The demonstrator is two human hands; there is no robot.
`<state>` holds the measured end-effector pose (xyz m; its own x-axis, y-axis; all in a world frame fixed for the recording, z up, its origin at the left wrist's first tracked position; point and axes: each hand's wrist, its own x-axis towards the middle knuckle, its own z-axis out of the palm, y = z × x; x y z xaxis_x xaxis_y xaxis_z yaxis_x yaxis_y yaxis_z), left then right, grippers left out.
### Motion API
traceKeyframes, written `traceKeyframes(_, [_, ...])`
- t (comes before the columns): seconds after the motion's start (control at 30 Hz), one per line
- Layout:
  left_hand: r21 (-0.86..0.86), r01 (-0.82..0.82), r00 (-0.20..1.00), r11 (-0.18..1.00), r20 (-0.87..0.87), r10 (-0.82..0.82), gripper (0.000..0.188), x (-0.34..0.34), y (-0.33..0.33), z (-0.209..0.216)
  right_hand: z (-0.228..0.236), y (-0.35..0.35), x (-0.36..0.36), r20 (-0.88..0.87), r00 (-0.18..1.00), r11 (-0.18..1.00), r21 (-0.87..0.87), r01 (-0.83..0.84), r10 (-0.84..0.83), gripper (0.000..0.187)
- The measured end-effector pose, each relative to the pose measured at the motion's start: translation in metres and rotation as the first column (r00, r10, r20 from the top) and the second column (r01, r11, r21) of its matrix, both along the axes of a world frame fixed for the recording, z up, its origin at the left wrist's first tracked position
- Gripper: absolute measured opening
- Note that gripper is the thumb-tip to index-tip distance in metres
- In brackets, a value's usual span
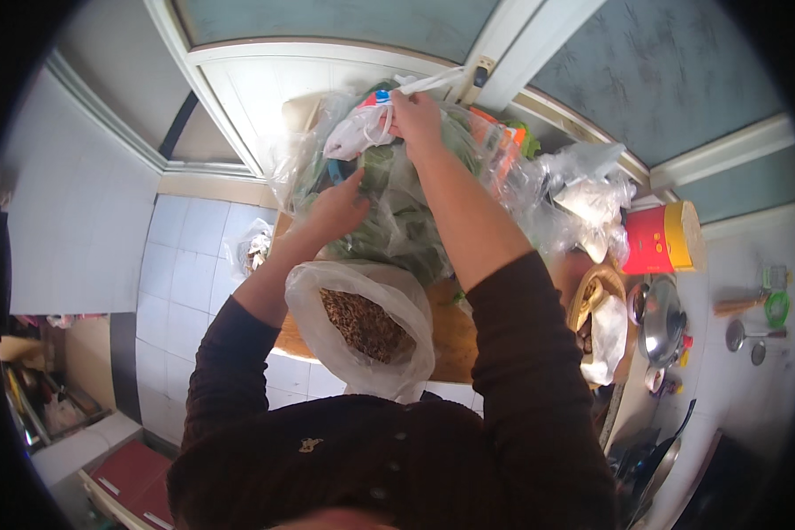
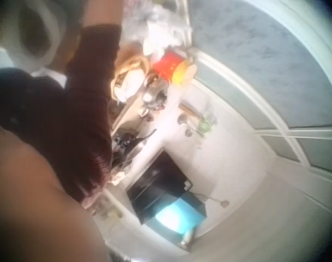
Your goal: The person stirs a large quantity of peanuts in a wok on a portable gas stove using a metal spatula. They occasionally pause to touch the peanuts with their hand to check the cooking progress.
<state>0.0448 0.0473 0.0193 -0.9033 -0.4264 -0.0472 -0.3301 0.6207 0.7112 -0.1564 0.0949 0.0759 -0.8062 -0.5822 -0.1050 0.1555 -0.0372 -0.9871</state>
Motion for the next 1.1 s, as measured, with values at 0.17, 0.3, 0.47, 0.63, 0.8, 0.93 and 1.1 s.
traceKeyframes(0.17, [-0.022, 0.019, 0.996, 1.000, -0.085, -0.021, 0.065, -0.007, -0.015, -0.019, -0.029, 0.008, -0.002, 0.002, 0.997, 0.962, 0.263, -0.077, 0.079, 0.024])
traceKeyframes(0.3, [0.295, 0.053, 0.992, 0.954, -0.125, -0.017, 0.048, 0.010, -0.029, -0.010, -0.001, 0.056, 0.024, -0.467, 0.879, 0.957, 0.286, 0.044, 0.099, 0.039])
traceKeyframes(0.47, [0.352, -0.102, 0.880, 0.930, -0.404, 0.249, 0.041, 0.101, -0.009, 0.078, 0.054, 0.223, 0.097, -0.428, 0.903, 0.976, -0.176, -0.126, 0.039, 0.017])
traceKeyframes(0.63, [0.293, 0.488, 0.154, 0.822, -0.956, 0.249, 0.019, 0.154, 0.075, 0.119, 0.048, 0.446, 0.226, -0.515, 0.839, 0.957, 0.109, 0.267, -0.175, 0.025])
traceKeyframes(0.8, [0.172, 0.343, 0.585, 0.923, -0.808, -0.067, 0.013, 0.122, 0.277, 0.094, -0.048, 0.610, 0.356, -0.143, 0.815, 0.725, 0.389, 0.568, -0.562, 0.034])
traceKeyframes(0.93, [0.381, 0.706, 0.692, 0.596, -0.549, -0.468, 0.020, 0.115, 0.490, 0.072, -0.108, 0.695, 0.472, -0.155, 0.722, 0.503, 0.618, 0.604, -0.675, 0.028])
traceKeyframes(1.1, [0.784, 0.579, 0.632, 0.225, -0.257, -0.731, 0.037, 0.132, 0.660, 0.056, -0.099, 0.814, 0.534, -0.305, 0.227, 0.056, 0.483, 0.874, -0.925, 0.011])
